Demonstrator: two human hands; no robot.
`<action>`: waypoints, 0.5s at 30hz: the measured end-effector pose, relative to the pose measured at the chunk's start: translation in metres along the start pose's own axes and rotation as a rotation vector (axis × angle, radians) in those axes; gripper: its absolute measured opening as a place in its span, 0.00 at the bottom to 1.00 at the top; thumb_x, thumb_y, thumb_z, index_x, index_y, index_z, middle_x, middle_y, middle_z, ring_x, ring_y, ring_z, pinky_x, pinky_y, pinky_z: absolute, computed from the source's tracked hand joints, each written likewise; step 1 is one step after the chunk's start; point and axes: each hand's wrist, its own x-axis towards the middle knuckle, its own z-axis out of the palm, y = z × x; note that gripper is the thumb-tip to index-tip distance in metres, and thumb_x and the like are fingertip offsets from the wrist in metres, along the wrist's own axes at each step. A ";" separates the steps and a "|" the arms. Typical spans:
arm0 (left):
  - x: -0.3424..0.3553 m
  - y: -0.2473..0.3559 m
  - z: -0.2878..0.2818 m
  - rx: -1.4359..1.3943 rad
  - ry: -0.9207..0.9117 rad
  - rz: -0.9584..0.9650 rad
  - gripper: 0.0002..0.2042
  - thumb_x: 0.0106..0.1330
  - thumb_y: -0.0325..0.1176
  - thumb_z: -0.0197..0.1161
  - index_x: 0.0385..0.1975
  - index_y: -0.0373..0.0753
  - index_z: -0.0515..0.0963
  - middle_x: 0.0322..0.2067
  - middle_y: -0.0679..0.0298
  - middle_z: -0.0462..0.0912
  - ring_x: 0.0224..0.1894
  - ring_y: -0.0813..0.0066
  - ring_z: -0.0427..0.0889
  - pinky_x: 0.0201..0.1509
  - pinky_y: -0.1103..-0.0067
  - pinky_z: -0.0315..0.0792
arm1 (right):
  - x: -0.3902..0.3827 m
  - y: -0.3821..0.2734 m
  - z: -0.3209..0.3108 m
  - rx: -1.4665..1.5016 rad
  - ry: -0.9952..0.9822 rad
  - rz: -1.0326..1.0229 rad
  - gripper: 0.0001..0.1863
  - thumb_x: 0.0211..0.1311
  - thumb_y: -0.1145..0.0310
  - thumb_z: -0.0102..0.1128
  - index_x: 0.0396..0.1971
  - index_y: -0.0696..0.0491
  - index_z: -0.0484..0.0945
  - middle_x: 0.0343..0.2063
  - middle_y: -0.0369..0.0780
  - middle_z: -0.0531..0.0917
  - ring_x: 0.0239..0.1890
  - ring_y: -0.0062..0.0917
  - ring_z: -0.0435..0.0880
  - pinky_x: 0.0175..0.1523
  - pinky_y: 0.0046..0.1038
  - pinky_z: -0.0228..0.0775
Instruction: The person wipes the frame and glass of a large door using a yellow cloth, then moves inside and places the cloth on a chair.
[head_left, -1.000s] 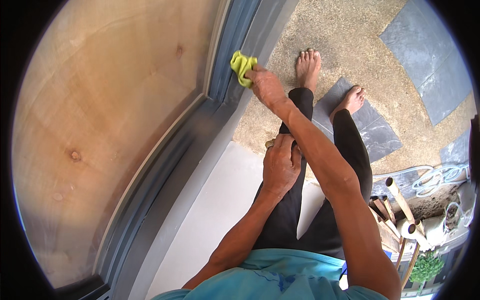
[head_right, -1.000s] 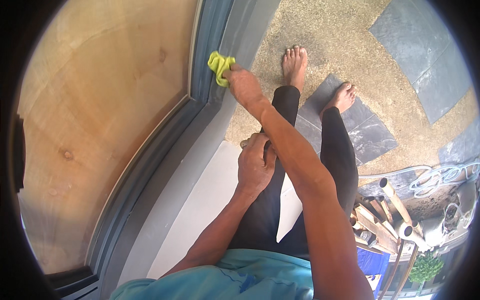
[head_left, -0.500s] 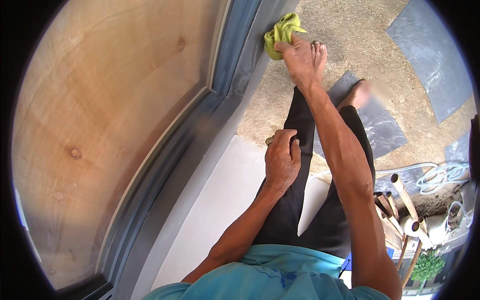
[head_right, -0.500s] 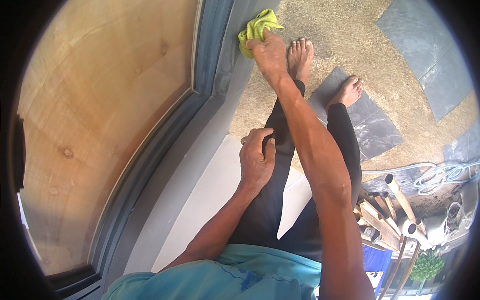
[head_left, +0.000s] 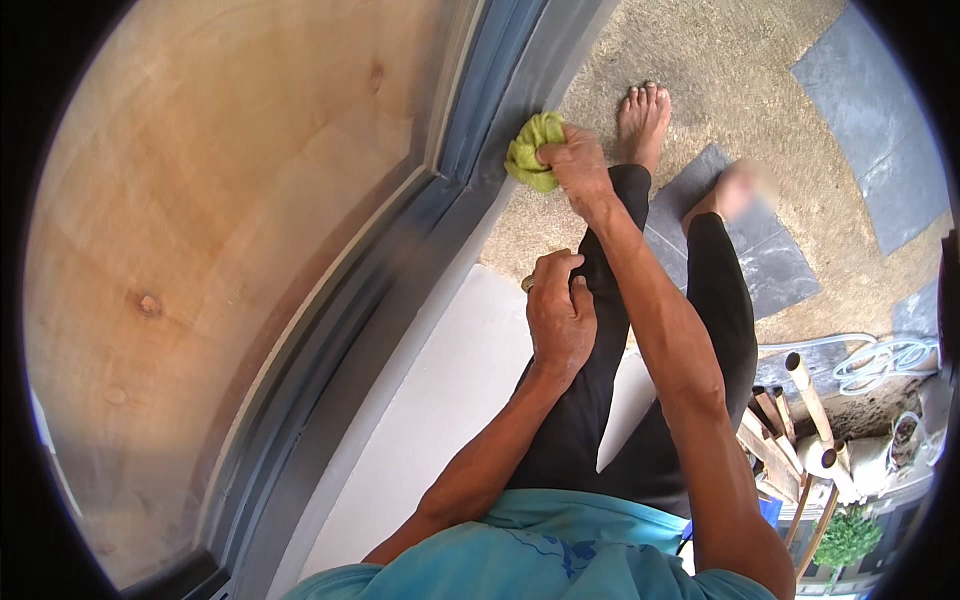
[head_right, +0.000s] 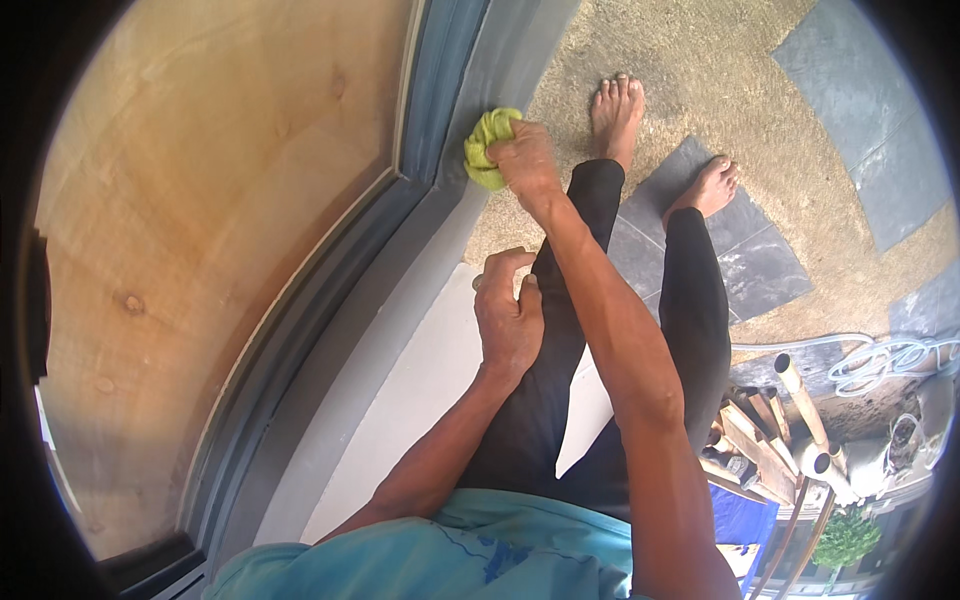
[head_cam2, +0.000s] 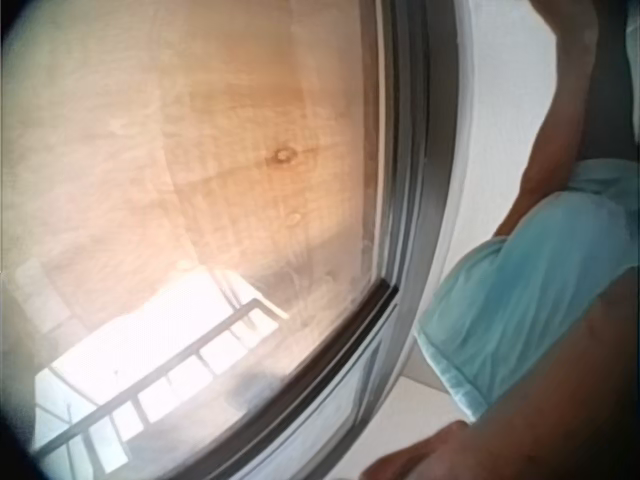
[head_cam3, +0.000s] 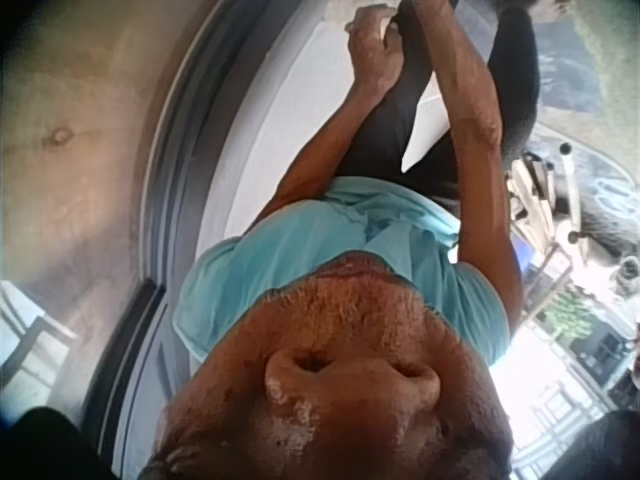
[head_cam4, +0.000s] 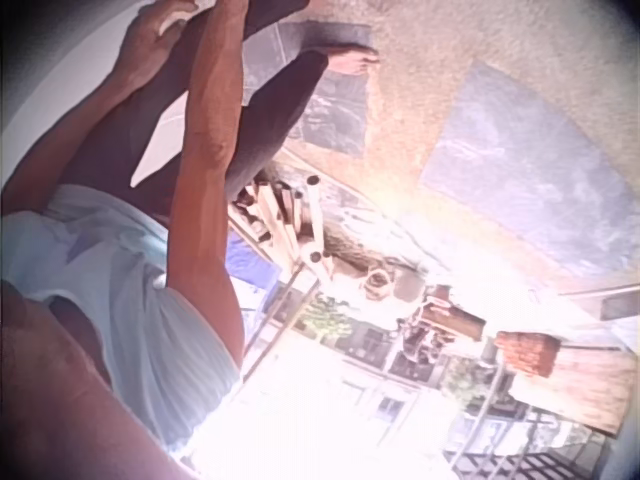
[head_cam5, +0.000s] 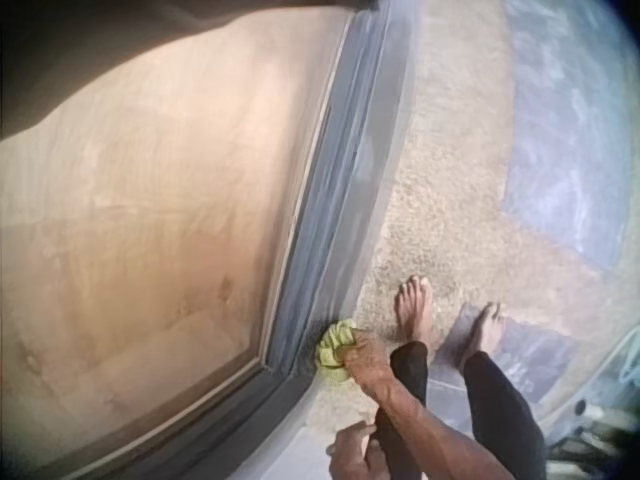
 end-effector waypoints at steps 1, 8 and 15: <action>-0.002 -0.001 -0.003 0.004 0.011 -0.007 0.14 0.59 0.15 0.57 0.45 0.34 0.76 0.46 0.52 0.80 0.50 0.54 0.80 0.57 0.67 0.69 | -0.010 -0.028 0.001 -0.009 0.035 -0.088 0.08 0.46 0.79 0.58 0.30 0.62 0.78 0.23 0.44 0.82 0.28 0.26 0.80 0.36 0.33 0.73; 0.001 0.004 -0.002 -0.079 0.026 0.030 0.15 0.58 0.15 0.56 0.45 0.34 0.76 0.48 0.53 0.80 0.52 0.55 0.79 0.60 0.68 0.67 | 0.013 -0.096 -0.001 -0.790 0.415 -0.881 0.11 0.50 0.80 0.61 0.36 0.61 0.75 0.37 0.48 0.73 0.42 0.45 0.77 0.46 0.39 0.73; -0.003 0.003 -0.009 -0.040 0.166 0.031 0.16 0.57 0.14 0.54 0.45 0.36 0.75 0.52 0.53 0.77 0.57 0.56 0.75 0.64 0.66 0.63 | -0.011 -0.017 0.056 -1.298 0.009 -0.792 0.12 0.53 0.77 0.60 0.38 0.62 0.80 0.43 0.44 0.71 0.48 0.34 0.76 0.55 0.30 0.76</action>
